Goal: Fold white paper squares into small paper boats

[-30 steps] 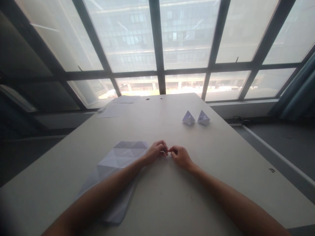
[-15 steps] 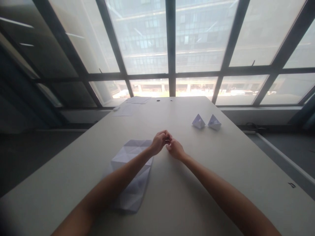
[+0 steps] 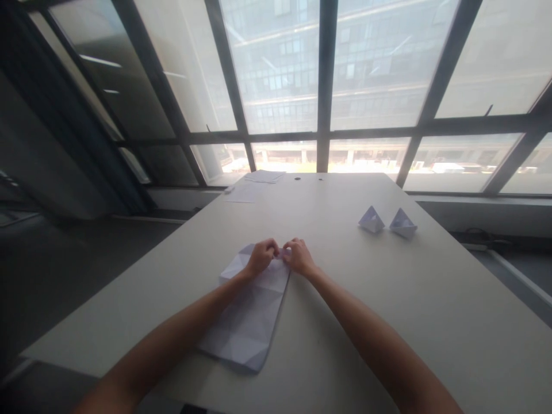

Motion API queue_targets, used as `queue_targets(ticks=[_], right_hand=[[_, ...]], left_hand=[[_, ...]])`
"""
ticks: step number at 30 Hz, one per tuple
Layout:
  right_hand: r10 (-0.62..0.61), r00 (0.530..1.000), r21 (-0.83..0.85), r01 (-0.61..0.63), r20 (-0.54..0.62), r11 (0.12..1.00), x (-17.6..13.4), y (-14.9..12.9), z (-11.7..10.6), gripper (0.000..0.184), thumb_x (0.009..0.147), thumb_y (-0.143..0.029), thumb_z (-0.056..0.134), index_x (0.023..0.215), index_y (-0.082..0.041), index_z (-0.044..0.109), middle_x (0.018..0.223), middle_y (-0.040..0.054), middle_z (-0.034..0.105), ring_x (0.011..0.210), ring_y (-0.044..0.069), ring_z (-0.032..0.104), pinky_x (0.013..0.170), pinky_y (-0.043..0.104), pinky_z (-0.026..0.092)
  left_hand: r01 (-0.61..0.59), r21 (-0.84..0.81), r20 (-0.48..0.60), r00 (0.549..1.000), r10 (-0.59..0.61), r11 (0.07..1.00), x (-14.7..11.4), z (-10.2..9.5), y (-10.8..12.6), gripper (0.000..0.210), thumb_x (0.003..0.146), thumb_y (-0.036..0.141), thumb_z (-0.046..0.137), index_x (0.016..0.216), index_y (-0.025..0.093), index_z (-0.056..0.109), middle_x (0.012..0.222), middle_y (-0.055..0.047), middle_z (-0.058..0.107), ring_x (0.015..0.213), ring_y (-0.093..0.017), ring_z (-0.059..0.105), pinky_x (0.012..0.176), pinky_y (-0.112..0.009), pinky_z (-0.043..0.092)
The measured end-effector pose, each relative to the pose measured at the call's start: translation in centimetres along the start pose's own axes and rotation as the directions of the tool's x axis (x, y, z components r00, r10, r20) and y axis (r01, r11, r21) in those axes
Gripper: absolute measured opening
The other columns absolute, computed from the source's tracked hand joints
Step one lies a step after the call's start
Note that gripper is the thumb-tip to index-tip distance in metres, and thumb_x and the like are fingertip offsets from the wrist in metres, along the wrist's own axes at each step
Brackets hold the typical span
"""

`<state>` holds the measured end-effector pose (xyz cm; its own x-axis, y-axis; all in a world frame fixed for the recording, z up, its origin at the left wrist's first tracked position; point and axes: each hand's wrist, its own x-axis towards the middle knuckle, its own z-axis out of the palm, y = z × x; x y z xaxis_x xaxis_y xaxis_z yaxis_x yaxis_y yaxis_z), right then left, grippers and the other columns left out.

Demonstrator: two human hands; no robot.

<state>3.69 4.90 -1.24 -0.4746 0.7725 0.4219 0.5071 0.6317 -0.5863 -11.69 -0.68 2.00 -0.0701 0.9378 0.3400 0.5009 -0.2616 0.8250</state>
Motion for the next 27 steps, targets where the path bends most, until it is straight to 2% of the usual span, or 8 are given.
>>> queue_targets(ticks=[7,12,17,22,25,27], right_hand=[[-0.016,0.989,0.026,0.020,-0.144,0.999,-0.9,-1.1,0.8,0.011,0.078,-0.012,0.063,0.084,-0.019,0.070,0.093,0.0078,0.066,0.095,0.021,0.057,0.088,0.032,0.044],[0.088,0.993,0.247,-0.065,-0.082,0.967,-0.1,-1.1,-0.6,0.004,0.078,-0.019,0.063,0.076,-0.018,0.066,0.075,0.0036,0.067,0.072,0.016,0.060,0.069,0.027,0.046],[0.136,0.990,0.334,-0.117,-0.033,0.935,0.0,1.4,-5.4,0.010,0.075,-0.026,0.061,0.074,-0.016,0.063,0.065,0.0019,0.065,0.059,0.014,0.055,0.054,0.023,0.040],[0.217,0.976,0.322,-0.212,0.019,0.923,-2.2,7.0,-11.5,0.018,0.073,-0.034,0.062,0.074,-0.015,0.061,0.061,0.0017,0.062,0.054,0.012,0.050,0.047,0.022,0.034],[0.267,0.963,0.296,-0.267,0.041,0.917,-4.5,10.7,-14.7,0.025,0.070,-0.040,0.065,0.073,-0.015,0.061,0.059,0.0008,0.060,0.052,0.011,0.047,0.046,0.022,0.032],[0.290,0.956,0.270,-0.292,0.047,0.918,-6.0,12.5,-16.4,0.027,0.068,-0.042,0.067,0.071,-0.016,0.062,0.060,0.0013,0.061,0.053,0.012,0.048,0.047,0.023,0.033]], left_hand=[[-0.061,0.172,-0.061,0.996,0.072,0.983,-1.1,-0.2,-0.8,0.021,0.073,0.007,0.046,0.061,0.018,0.060,0.061,0.001,0.061,0.063,-0.014,0.054,0.066,-0.026,0.040],[-0.202,0.282,0.006,0.978,0.209,0.938,-1.3,-0.7,0.8,0.022,0.077,0.006,0.046,0.069,0.018,0.062,0.069,-0.001,0.064,0.068,-0.015,0.056,0.069,-0.026,0.041],[-0.347,0.278,0.112,0.938,0.328,0.896,-1.7,-0.7,3.2,0.023,0.080,0.005,0.045,0.076,0.019,0.063,0.078,-0.004,0.063,0.077,-0.017,0.058,0.076,-0.028,0.044],[-0.438,0.218,0.241,0.890,0.387,0.872,-1.9,1.8,4.2,0.031,0.081,0.002,0.043,0.089,0.021,0.066,0.091,-0.005,0.064,0.092,-0.020,0.059,0.087,-0.032,0.046],[-0.475,0.208,0.340,0.855,0.393,0.855,-2.3,3.8,3.9,0.033,0.089,0.010,0.043,0.110,0.023,0.064,0.110,-0.007,0.064,0.108,-0.021,0.057,0.098,-0.036,0.044],[-0.508,0.231,0.411,0.824,0.389,0.830,-2.6,4.6,3.3,0.036,0.095,0.020,0.043,0.129,0.025,0.055,0.130,-0.008,0.057,0.124,-0.023,0.049,0.107,-0.041,0.038]])
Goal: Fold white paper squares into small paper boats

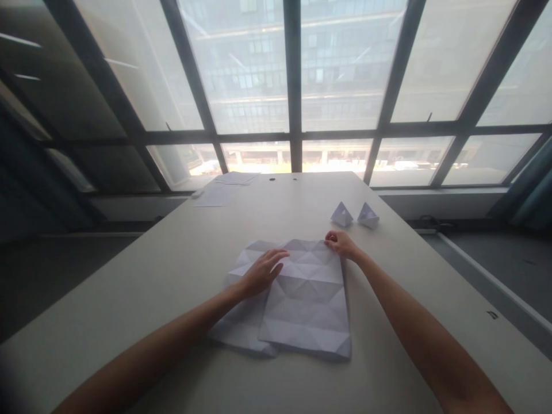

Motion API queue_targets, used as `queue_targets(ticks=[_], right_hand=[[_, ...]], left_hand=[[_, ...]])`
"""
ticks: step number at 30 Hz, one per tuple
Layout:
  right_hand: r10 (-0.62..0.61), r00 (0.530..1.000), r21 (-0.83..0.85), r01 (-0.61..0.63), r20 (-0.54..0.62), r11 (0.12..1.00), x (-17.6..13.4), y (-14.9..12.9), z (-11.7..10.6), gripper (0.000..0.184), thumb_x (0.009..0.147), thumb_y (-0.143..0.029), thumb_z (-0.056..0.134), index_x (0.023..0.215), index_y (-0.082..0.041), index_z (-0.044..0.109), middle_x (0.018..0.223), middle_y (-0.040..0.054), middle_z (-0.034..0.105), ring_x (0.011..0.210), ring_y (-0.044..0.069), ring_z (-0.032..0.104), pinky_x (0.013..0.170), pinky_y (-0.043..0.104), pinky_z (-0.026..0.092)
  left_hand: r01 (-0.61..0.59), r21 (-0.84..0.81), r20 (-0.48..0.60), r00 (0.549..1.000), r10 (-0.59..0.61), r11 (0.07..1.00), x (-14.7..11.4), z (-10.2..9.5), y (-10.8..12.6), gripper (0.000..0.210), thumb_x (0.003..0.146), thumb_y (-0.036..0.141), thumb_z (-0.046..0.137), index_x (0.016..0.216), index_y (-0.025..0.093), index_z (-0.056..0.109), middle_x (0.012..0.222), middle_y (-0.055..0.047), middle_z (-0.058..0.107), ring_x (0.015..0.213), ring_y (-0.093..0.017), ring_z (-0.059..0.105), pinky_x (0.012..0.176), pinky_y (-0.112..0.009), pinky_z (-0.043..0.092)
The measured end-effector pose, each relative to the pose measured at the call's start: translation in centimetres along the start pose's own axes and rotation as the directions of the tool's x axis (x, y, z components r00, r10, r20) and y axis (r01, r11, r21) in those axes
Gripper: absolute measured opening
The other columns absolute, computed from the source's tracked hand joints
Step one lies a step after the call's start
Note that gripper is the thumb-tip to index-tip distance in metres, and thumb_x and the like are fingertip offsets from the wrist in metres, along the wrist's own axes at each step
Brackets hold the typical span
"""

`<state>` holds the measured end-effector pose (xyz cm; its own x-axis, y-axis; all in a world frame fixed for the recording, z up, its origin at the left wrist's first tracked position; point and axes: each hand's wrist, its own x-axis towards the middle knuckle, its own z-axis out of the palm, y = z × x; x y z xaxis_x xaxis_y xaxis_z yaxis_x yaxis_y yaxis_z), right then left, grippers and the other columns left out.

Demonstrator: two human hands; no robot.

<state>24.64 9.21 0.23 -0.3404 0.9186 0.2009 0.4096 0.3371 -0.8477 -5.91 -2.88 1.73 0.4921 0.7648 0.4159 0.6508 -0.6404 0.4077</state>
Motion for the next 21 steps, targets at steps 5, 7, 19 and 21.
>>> queue_targets(ticks=[5,7,19,21], right_hand=[[0.030,0.998,-0.010,-0.030,-0.051,0.999,-1.8,1.9,-2.2,0.028,0.070,-0.043,0.066,0.072,-0.016,0.062,0.063,0.0014,0.061,0.055,0.013,0.048,0.050,0.024,0.034],[0.026,0.999,0.006,-0.026,-0.048,1.000,-1.9,2.1,-2.1,0.027,0.071,-0.042,0.065,0.073,-0.015,0.062,0.062,0.0008,0.061,0.055,0.012,0.048,0.050,0.024,0.034],[-0.049,0.998,-0.080,0.045,-0.036,0.996,-1.5,1.2,-0.6,0.021,0.073,-0.035,0.064,0.075,-0.015,0.066,0.068,0.0030,0.065,0.063,0.016,0.054,0.058,0.026,0.041],[-0.053,0.997,-0.103,0.048,-0.052,0.994,-1.5,1.1,-0.6,0.020,0.073,-0.035,0.064,0.076,-0.015,0.067,0.069,0.0036,0.067,0.064,0.016,0.056,0.059,0.026,0.042]], left_hand=[[-0.023,0.156,0.194,0.981,-0.008,0.987,-1.9,0.6,-2.0,0.048,0.099,0.037,0.040,0.146,0.026,0.038,0.152,-0.008,0.038,0.141,-0.026,0.030,0.116,-0.047,0.025],[-0.024,0.208,0.221,0.975,-0.023,0.978,-3.3,-0.2,-3.1,0.050,0.100,0.038,0.038,0.149,0.028,0.033,0.153,-0.007,0.035,0.143,-0.026,0.028,0.117,-0.047,0.023],[0.010,0.336,0.143,0.988,-0.061,0.942,-0.4,-4.9,-1.6,0.040,0.095,0.031,0.045,0.135,0.028,0.052,0.136,-0.008,0.052,0.127,-0.027,0.044,0.108,-0.047,0.034],[-0.006,0.258,0.142,0.989,-0.031,0.966,3.2,-2.8,0.2,0.036,0.095,0.025,0.044,0.128,0.026,0.058,0.128,-0.008,0.057,0.119,-0.025,0.051,0.104,-0.042,0.038]])
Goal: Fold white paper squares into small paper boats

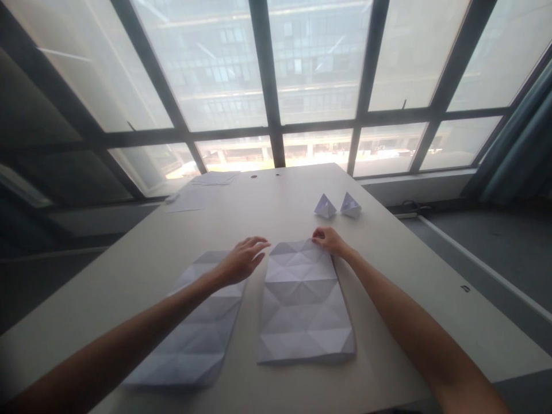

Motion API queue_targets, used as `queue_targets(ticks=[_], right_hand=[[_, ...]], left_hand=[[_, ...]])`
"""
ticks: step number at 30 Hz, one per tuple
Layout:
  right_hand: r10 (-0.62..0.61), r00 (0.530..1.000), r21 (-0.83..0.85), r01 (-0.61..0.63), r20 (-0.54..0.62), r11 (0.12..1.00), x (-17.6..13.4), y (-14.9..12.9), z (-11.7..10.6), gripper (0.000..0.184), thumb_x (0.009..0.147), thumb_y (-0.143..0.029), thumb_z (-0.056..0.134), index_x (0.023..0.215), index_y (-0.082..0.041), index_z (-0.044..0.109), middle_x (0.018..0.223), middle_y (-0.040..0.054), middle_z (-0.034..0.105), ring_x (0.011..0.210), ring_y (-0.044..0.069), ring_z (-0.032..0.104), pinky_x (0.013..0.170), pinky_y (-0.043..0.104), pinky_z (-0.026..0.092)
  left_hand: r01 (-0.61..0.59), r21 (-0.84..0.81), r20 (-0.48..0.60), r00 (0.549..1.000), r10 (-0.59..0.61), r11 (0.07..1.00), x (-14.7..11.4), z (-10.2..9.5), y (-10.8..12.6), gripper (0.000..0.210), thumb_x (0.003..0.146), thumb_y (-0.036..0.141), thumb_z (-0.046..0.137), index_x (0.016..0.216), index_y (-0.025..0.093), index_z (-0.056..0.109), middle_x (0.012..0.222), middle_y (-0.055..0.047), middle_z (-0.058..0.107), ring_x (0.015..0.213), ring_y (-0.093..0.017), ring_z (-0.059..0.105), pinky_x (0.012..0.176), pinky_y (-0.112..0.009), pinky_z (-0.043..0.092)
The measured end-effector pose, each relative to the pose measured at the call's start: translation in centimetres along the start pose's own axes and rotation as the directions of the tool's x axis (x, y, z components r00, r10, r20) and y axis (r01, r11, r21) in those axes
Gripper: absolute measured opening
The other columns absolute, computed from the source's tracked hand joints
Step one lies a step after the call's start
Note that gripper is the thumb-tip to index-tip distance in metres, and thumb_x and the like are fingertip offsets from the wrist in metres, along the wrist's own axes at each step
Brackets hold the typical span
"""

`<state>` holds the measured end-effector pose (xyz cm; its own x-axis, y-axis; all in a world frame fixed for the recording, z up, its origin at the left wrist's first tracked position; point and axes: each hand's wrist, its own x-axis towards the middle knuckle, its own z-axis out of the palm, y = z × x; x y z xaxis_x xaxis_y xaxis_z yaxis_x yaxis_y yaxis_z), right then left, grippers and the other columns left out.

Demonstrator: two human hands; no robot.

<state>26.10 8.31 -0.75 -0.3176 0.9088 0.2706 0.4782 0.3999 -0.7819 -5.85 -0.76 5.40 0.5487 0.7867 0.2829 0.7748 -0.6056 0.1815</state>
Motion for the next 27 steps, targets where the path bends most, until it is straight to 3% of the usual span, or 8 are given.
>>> queue_targets(ticks=[4,8,14,17,20,22,24,27], right_hand=[[-0.020,0.997,-0.015,0.019,-0.072,1.000,-0.2,-0.2,0.0,0.018,0.075,-0.032,0.063,0.077,-0.015,0.068,0.074,0.0050,0.069,0.068,0.018,0.060,0.065,0.028,0.047],[-0.028,0.987,-0.016,0.026,-0.156,1.000,-0.4,0.0,0.1,0.016,0.077,-0.030,0.062,0.078,-0.015,0.068,0.078,0.0070,0.071,0.073,0.020,0.064,0.071,0.030,0.049],[0.015,0.970,-0.050,-0.028,-0.244,0.998,0.0,1.5,0.6,0.013,0.078,-0.027,0.061,0.080,-0.017,0.068,0.081,0.0067,0.072,0.077,0.022,0.066,0.075,0.033,0.051],[0.015,0.943,-0.102,-0.052,-0.331,0.994,-0.1,1.4,0.7,0.015,0.078,-0.022,0.060,0.088,-0.015,0.069,0.089,0.0103,0.070,0.088,0.025,0.064,0.085,0.039,0.049],[-0.104,0.893,-0.279,-0.025,-0.438,0.960,-1.2,0.1,0.7,0.020,0.080,-0.019,0.058,0.096,-0.015,0.070,0.106,0.0144,0.066,0.106,0.029,0.057,0.099,0.045,0.041],[-0.192,0.917,-0.350,0.062,-0.350,0.935,-2.5,-1.2,0.9,0.020,0.084,-0.021,0.058,0.099,-0.017,0.070,0.110,0.0133,0.065,0.109,0.028,0.056,0.101,0.044,0.040],[-0.240,0.960,-0.346,0.179,-0.143,0.921,-4.3,-2.2,1.2,0.027,0.086,-0.029,0.060,0.109,-0.019,0.069,0.118,0.0121,0.064,0.114,0.027,0.055,0.102,0.043,0.040],[-0.239,0.962,-0.359,0.272,0.134,0.893,-6.8,-2.9,1.6,0.056,0.082,-0.043,0.066,0.133,-0.023,0.056,0.139,0.0126,0.053,0.129,0.030,0.046,0.108,0.047,0.035]], left_hand=[[-0.021,-0.131,-0.018,1.000,0.019,0.991,4.9,3.7,3.9,0.035,0.092,0.025,0.050,0.125,0.022,0.060,0.129,-0.011,0.057,0.119,-0.027,0.052,0.104,-0.041,0.039],[-0.110,-0.185,-0.045,0.994,0.103,0.977,4.7,6.3,5.0,0.040,0.092,0.036,0.053,0.131,0.026,0.055,0.141,-0.009,0.049,0.135,-0.028,0.037,0.114,-0.047,0.025],[-0.126,-0.250,0.162,0.972,0.170,0.960,2.9,6.8,3.5,0.082,0.074,0.065,0.066,0.144,0.029,0.042,0.150,-0.010,0.040,0.142,-0.033,0.028,0.116,-0.053,0.013],[-0.125,-0.255,0.187,0.967,0.176,0.959,2.8,6.9,3.2,0.088,0.071,0.070,0.065,0.145,0.029,0.040,0.153,-0.010,0.036,0.143,-0.034,0.024,0.117,-0.053,0.011],[-0.120,-0.259,0.171,0.971,0.168,0.959,2.9,7.3,3.2,0.089,0.071,0.071,0.064,0.146,0.029,0.040,0.153,-0.010,0.035,0.143,-0.033,0.025,0.117,-0.052,0.010],[-0.122,-0.261,0.156,0.974,0.167,0.958,3.1,7.6,3.3,0.090,0.071,0.071,0.064,0.146,0.028,0.039,0.153,-0.010,0.035,0.144,-0.033,0.025,0.117,-0.053,0.010],[-0.123,-0.263,0.146,0.975,0.166,0.957,3.3,7.8,3.3,0.089,0.072,0.072,0.063,0.146,0.028,0.039,0.153,-0.009,0.035,0.144,-0.034,0.024,0.117,-0.054,0.009],[-0.112,-0.269,0.134,0.979,0.153,0.957,3.6,7.9,3.3,0.086,0.072,0.071,0.063,0.145,0.029,0.041,0.153,-0.009,0.035,0.143,-0.034,0.025,0.116,-0.055,0.009]])
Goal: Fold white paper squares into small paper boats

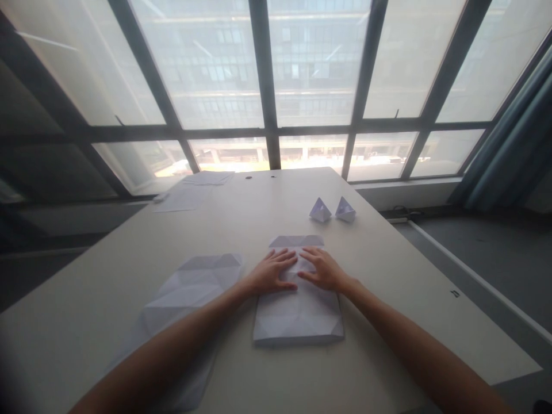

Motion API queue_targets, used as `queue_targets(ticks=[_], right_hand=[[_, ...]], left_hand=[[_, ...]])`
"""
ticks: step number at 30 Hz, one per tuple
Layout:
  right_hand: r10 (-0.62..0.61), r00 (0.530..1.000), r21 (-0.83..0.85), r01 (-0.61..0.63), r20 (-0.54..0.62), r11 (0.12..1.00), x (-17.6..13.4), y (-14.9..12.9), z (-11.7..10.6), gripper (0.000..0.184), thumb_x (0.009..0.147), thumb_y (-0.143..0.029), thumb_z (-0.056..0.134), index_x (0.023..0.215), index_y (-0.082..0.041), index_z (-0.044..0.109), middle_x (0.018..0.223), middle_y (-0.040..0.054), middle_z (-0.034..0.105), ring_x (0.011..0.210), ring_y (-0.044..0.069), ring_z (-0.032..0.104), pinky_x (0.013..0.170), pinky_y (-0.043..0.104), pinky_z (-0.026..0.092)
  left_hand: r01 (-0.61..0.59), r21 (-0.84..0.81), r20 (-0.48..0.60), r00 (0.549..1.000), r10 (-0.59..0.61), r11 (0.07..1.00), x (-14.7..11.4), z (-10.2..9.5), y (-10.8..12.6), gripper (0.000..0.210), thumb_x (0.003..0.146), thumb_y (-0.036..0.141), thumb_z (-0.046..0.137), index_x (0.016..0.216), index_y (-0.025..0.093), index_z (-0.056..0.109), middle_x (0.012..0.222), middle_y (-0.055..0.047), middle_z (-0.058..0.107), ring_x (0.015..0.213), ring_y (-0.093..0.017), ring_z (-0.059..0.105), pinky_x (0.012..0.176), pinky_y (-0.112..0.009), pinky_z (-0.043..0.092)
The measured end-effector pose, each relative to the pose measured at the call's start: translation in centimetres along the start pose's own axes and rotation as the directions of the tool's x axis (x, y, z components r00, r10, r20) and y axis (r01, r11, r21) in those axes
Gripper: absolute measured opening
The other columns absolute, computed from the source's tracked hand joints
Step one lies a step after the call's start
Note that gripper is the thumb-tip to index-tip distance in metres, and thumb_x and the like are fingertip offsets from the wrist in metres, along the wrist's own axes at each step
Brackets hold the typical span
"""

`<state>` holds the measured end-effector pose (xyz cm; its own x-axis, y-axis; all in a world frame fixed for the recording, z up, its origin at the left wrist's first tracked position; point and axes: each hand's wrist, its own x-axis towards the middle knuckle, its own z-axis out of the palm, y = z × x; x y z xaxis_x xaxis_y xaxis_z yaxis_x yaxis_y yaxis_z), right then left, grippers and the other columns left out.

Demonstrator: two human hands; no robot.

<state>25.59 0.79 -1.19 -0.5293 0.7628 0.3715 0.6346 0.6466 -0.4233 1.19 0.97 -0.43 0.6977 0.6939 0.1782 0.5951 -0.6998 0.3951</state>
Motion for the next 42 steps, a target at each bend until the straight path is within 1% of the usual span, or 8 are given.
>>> queue_targets(ticks=[5,15,19,24,29,33,37,42], right_hand=[[0.024,0.995,-0.017,-0.022,0.094,1.000,-1.3,-0.4,0.2,0.068,0.079,-0.047,0.070,0.140,-0.023,0.050,0.146,0.0131,0.046,0.136,0.032,0.040,0.114,0.050,0.026],[0.073,0.995,-0.077,-0.067,0.071,0.995,-0.5,-1.4,-0.7,0.036,0.084,-0.038,0.066,0.120,-0.030,0.068,0.130,0.0039,0.062,0.124,0.025,0.055,0.106,0.037,0.040],[0.086,0.995,-0.071,-0.082,0.054,0.994,-0.5,-1.2,-0.7,0.026,0.087,-0.027,0.060,0.109,-0.033,0.073,0.125,-0.0018,0.065,0.121,0.021,0.058,0.103,0.033,0.043],[0.176,0.984,0.005,-0.176,-0.017,0.984,-0.4,-0.4,-0.7,0.023,0.089,-0.029,0.056,0.102,-0.032,0.075,0.113,-0.0025,0.071,0.111,0.023,0.064,0.095,0.033,0.048],[0.288,0.952,0.168,-0.269,-0.106,0.949,-0.6,0.9,-0.8,0.027,0.087,-0.041,0.057,0.095,-0.026,0.078,0.099,0.0034,0.076,0.093,0.029,0.070,0.081,0.037,0.052],[0.352,0.924,0.397,-0.270,-0.150,0.877,-0.7,1.7,-1.2,0.036,0.081,-0.050,0.062,0.084,-0.017,0.077,0.081,0.0059,0.075,0.076,0.026,0.067,0.067,0.032,0.051],[0.397,0.908,0.596,-0.245,-0.137,0.764,-0.7,2.1,-1.3,0.038,0.072,-0.051,0.072,0.072,-0.013,0.071,0.069,0.0051,0.069,0.063,0.019,0.061,0.057,0.028,0.046],[0.472,0.861,0.721,-0.202,-0.193,0.663,-0.3,1.3,-1.1,0.039,0.073,-0.050,0.071,0.081,-0.012,0.067,0.075,0.0058,0.068,0.065,0.018,0.059,0.056,0.027,0.045]], left_hand=[[0.016,-0.019,-0.017,1.000,-0.016,1.000,0.1,-0.6,0.2,0.075,0.074,0.065,0.066,0.139,0.030,0.050,0.150,-0.009,0.041,0.141,-0.032,0.031,0.117,-0.052,0.012],[0.021,0.061,-0.041,0.999,-0.018,0.998,-0.1,-0.7,-0.2,0.044,0.088,0.049,0.059,0.129,0.033,0.060,0.143,-0.002,0.050,0.136,-0.024,0.041,0.116,-0.043,0.026],[0.027,0.001,-0.112,0.993,-0.027,1.000,-0.1,-0.5,-0.6,0.030,0.090,0.040,0.058,0.117,0.032,0.069,0.131,0.001,0.062,0.128,-0.020,0.052,0.109,-0.031,0.038],[0.102,-0.096,-0.204,0.972,-0.120,0.990,0.0,-0.5,-1.0,0.022,0.088,0.033,0.059,0.101,0.032,0.076,0.110,0.004,0.073,0.110,-0.020,0.065,0.098,-0.028,0.046],[0.205,-0.235,-0.281,0.922,-0.268,0.950,0.2,-0.6,-1.3,0.022,0.086,0.034,0.059,0.095,0.025,0.078,0.096,-0.001,0.076,0.088,-0.022,0.070,0.081,-0.028,0.050],[0.153,-0.416,-0.413,0.846,-0.336,0.896,0.4,-0.8,-1.4,0.026,0.084,0.040,0.063,0.086,0.018,0.078,0.083,-0.004,0.076,0.077,-0.022,0.068,0.072,-0.028,0.048],[0.047,-0.647,-0.459,0.774,-0.438,0.761,0.6,-0.9,-1.5,0.033,0.079,0.047,0.068,0.079,0.014,0.073,0.068,-0.001,0.068,0.062,-0.015,0.058,0.057,-0.024,0.043],[0.020,-0.813,-0.407,0.693,-0.594,0.581,0.9,-1.0,-1.2,0.042,0.073,0.053,0.071,0.068,0.013,0.063,0.057,0.003,0.055,0.050,-0.008,0.044,0.045,-0.019,0.033]])
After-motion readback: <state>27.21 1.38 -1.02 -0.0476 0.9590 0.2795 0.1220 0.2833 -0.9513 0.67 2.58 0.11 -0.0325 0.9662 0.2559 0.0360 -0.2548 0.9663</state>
